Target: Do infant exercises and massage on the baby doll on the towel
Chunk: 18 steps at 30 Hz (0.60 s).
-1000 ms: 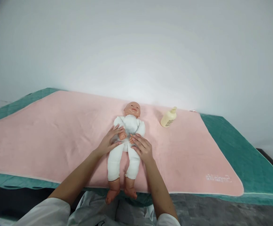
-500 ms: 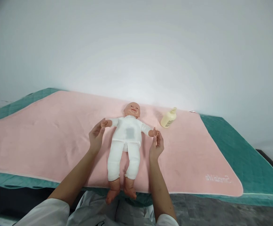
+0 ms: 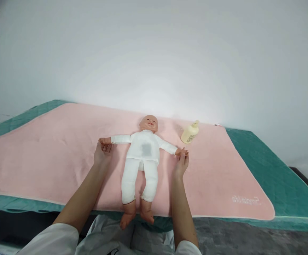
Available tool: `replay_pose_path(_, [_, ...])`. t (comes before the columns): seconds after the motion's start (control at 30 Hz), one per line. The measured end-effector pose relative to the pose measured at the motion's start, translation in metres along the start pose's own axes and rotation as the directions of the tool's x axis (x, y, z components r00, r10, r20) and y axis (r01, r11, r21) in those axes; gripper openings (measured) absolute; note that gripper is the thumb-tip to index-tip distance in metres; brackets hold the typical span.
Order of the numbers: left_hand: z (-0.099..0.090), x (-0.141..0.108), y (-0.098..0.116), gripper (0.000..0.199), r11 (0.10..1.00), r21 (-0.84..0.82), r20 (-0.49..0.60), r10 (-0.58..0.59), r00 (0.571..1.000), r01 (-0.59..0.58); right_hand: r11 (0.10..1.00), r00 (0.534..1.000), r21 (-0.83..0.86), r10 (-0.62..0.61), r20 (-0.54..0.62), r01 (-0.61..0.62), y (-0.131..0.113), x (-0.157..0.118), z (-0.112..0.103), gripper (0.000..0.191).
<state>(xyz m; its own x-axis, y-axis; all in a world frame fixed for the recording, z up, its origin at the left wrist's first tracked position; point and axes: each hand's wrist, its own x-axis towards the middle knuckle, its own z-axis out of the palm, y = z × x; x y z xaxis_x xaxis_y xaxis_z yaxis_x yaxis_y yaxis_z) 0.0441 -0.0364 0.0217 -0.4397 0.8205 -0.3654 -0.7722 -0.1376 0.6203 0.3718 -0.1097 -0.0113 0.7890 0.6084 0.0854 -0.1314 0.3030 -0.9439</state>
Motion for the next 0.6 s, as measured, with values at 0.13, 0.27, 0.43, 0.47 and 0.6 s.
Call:
replay_pose_path(0.13, [0.001,0.004,0.001,0.016,0.999,-0.010,-0.018,-0.052,0.999,0.051,1.000,1.000,0.019,0.012,0.008,-0.012,0.004,0.004,-0.001,0.053])
replay_pose_path(0.27, [0.004,0.002,0.003,0.017,0.999,-0.003,-0.014,-0.048,0.999,0.048,1.000,1.000,0.010,-0.027,0.008,0.027,0.007,0.006,-0.002,0.048])
replay_pose_path(0.43, [0.006,-0.003,0.002,0.018,0.999,0.001,-0.026,-0.043,0.999,0.043,0.994,0.995,-0.074,-0.080,-0.061,0.076,0.010,0.010,-0.004,0.034])
replay_pose_path(0.47, [0.006,-0.003,0.001,0.017,0.999,0.005,-0.021,-0.042,0.999,0.042,0.993,0.994,-0.094,-0.085,-0.071,0.078,0.010,0.011,-0.005,0.035])
replay_pose_path(0.6, [0.001,0.002,-0.002,0.007,0.999,0.045,0.038,-0.023,0.999,0.021,0.985,0.991,-0.146,-0.102,-0.088,0.089,0.014,0.014,-0.012,0.056])
